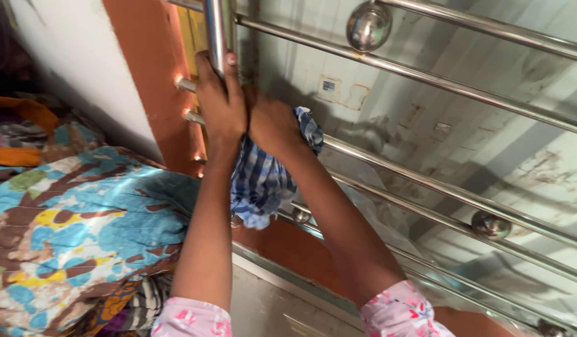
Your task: The person cleans a metal railing by wiping down the bars and posts with a cloth.
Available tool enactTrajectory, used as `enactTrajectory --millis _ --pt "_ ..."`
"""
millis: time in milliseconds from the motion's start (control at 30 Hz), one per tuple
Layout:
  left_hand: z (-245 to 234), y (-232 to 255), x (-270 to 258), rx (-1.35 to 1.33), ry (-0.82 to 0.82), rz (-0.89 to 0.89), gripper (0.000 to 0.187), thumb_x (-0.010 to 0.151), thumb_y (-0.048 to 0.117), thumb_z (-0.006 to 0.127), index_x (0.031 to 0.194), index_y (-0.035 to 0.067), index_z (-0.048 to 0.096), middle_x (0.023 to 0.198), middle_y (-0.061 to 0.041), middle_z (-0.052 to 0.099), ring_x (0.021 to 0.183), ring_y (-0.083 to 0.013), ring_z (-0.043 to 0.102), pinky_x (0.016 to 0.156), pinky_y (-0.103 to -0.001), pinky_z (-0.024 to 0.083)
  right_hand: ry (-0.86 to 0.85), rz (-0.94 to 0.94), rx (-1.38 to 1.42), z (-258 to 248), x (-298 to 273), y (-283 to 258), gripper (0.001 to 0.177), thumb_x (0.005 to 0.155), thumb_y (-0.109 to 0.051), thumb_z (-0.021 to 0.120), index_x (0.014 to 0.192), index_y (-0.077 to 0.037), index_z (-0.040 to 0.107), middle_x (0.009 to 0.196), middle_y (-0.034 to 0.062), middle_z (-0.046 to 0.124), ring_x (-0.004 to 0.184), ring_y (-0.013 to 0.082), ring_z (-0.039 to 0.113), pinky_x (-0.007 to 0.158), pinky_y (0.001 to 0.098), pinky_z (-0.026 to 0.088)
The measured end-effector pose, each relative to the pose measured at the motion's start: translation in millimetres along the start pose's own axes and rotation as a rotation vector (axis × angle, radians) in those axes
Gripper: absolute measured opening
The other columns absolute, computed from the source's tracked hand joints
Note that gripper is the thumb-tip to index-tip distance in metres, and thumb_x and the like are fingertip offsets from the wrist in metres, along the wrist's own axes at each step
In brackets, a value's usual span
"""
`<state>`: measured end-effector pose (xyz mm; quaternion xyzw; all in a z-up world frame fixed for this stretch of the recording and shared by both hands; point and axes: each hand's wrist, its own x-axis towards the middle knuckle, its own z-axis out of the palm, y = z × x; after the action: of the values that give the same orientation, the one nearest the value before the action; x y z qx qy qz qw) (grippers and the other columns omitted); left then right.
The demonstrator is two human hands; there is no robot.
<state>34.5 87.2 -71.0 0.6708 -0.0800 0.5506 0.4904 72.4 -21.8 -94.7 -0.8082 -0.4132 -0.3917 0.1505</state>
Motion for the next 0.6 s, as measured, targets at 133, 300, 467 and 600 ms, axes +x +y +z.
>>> enactTrajectory --millis 133,300,467,600 --pt "-1.7 5.4 0.4 -0.014 -0.022 -0.078 0.045 0.113 0.043 0.044 0.118 -0.001 0.049 0.088 -0.022 0.063 0.079 -0.0338 0.063 0.075 -0.049 0.048 -0.140 -0.016 -0.211 -26.5 -24.7 -0.1 0.018 0.088 -0.007 0.060 0.106 -0.001 0.061 0.103 0.0188 0.066 0.091 0.0364 0.069 0.080 0.0452 0.058" --pt "-2.3 -0.9 -4.2 -0.030 -0.030 -0.040 0.051 0.118 0.048 0.043 0.121 -0.003 0.047 0.091 -0.018 0.063 0.081 -0.0292 0.061 0.081 -0.048 0.049 -0.247 0.015 -0.185 -34.5 -31.0 -0.2 0.033 0.084 -0.010 0.067 0.114 0.005 0.065 0.104 0.0233 0.067 0.084 0.0387 0.071 0.070 0.0456 0.057" --pt "-5.6 4.1 -3.7 -0.066 -0.034 -0.044 0.055 0.115 0.051 0.044 0.124 -0.002 0.051 0.092 -0.019 0.063 0.083 -0.0287 0.062 0.077 -0.046 0.050 -0.622 -0.006 -0.228 -6.9 10.9 23.9 0.022 0.090 -0.022 0.068 0.102 -0.004 0.074 0.107 0.0200 0.073 0.095 0.0377 0.073 0.086 0.0478 0.057" --pt "-8.5 5.1 -0.6 -0.070 -0.097 -0.089 0.057 0.113 0.052 0.041 0.123 -0.003 0.048 0.088 -0.018 0.062 0.079 -0.0270 0.063 0.073 -0.044 0.050 -0.473 -0.071 0.289 -2.4 23.2 30.8 0.049 0.075 -0.019 0.076 0.120 -0.004 0.065 0.103 0.0241 0.072 0.093 0.0442 0.069 0.077 0.0522 0.056"
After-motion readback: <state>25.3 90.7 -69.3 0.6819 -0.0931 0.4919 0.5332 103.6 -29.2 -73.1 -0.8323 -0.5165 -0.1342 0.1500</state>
